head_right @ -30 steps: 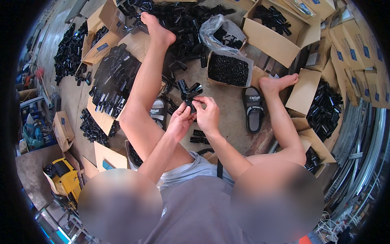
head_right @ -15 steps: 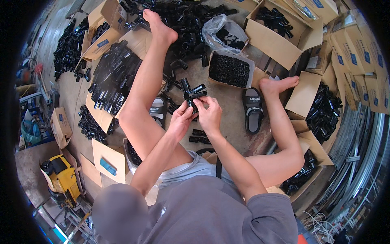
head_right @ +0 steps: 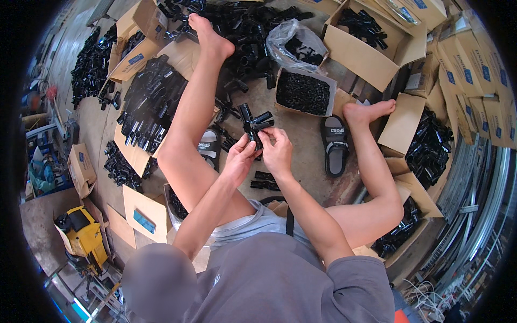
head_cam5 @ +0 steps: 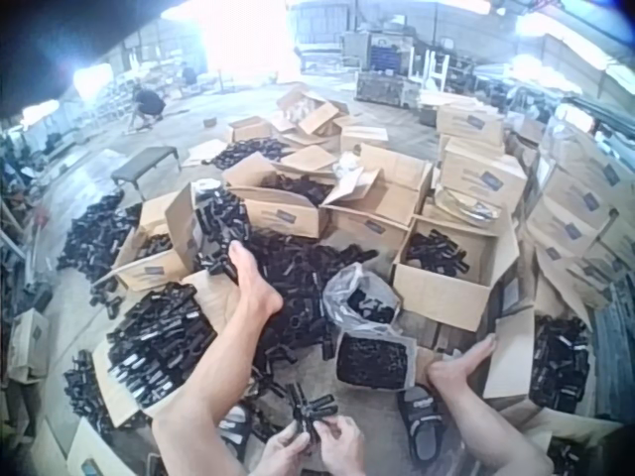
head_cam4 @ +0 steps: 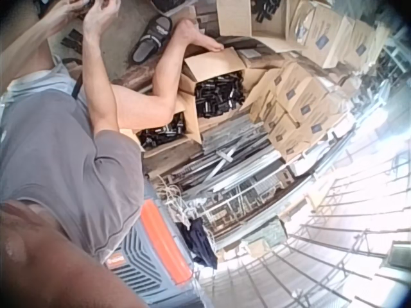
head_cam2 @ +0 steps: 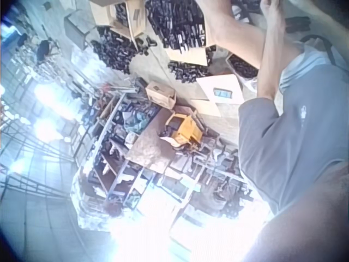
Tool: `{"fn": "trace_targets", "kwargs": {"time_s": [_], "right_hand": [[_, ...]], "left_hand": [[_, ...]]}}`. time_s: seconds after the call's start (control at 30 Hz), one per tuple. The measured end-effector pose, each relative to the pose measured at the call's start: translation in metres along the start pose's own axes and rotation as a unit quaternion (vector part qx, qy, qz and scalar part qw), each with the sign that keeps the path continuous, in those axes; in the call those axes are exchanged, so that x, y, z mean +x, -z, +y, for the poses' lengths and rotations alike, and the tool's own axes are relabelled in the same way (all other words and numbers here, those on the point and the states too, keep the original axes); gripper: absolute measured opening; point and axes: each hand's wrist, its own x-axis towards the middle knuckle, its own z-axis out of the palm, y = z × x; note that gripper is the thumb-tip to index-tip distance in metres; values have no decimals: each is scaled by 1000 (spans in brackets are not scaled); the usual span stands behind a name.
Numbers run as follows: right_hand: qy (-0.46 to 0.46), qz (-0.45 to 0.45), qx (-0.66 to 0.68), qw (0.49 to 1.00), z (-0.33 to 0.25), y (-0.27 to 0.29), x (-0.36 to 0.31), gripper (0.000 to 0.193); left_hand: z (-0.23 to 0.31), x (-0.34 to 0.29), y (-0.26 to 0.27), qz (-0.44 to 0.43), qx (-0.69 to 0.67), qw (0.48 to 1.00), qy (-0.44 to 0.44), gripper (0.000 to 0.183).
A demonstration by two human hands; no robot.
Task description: The person sits on the floor and assembles black plastic components by hand, fitting pieces together and retrieving small parts from a plastic container.
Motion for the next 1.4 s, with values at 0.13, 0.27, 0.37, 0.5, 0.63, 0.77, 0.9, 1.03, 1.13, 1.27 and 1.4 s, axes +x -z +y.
{"fn": "trace_targets", "kwargs": {"time_s": [0.13, 0.27, 0.37, 0.5, 0.63, 0.77, 0.9, 1.03, 1.13, 1.27, 1.4], "right_hand": [[17, -14, 32, 999, 9, 1, 1, 14], [32, -7, 12, 999, 10, 3, 0, 17], [24, 2, -12, 1000, -1, 4, -3, 17], [25, 17, -51, 998, -14, 6, -6, 19], [53, 34, -94, 994, -18, 5, -7, 20], [85, 31, -127, 988, -26, 9, -7, 19], [110, 18, -122, 986, -25, 13, -8, 18], [21, 9, -37, 999, -17, 9, -2, 20], [-10, 4, 32, 999, -4, 5, 0, 21], [-22, 0, 60, 998, 2, 2, -1, 22], [-12, -18, 52, 998, 0, 3, -3, 19]], "left_hand": [[0, -1, 2, -6, 2, 1000, -6, 30], [2, -2, -1, 1, 5, 1000, -1, 30], [-1, 0, 3, -8, 3, 1000, -5, 30], [0, 0, 2, -8, 7, 1000, -3, 32], [2, -1, -1, -9, 7, 1000, -4, 33], [3, -2, -4, 4, 10, 1000, 0, 39], [2, 0, -2, -2, 21, 1000, -5, 41], [1, 0, -2, -3, 25, 1000, -15, 42], [-5, 3, 4, -18, 35, 999, -14, 33], [-6, 1, 6, -8, 29, 999, -14, 33], [-3, 2, 5, 0, 12, 1000, -16, 33]]}}
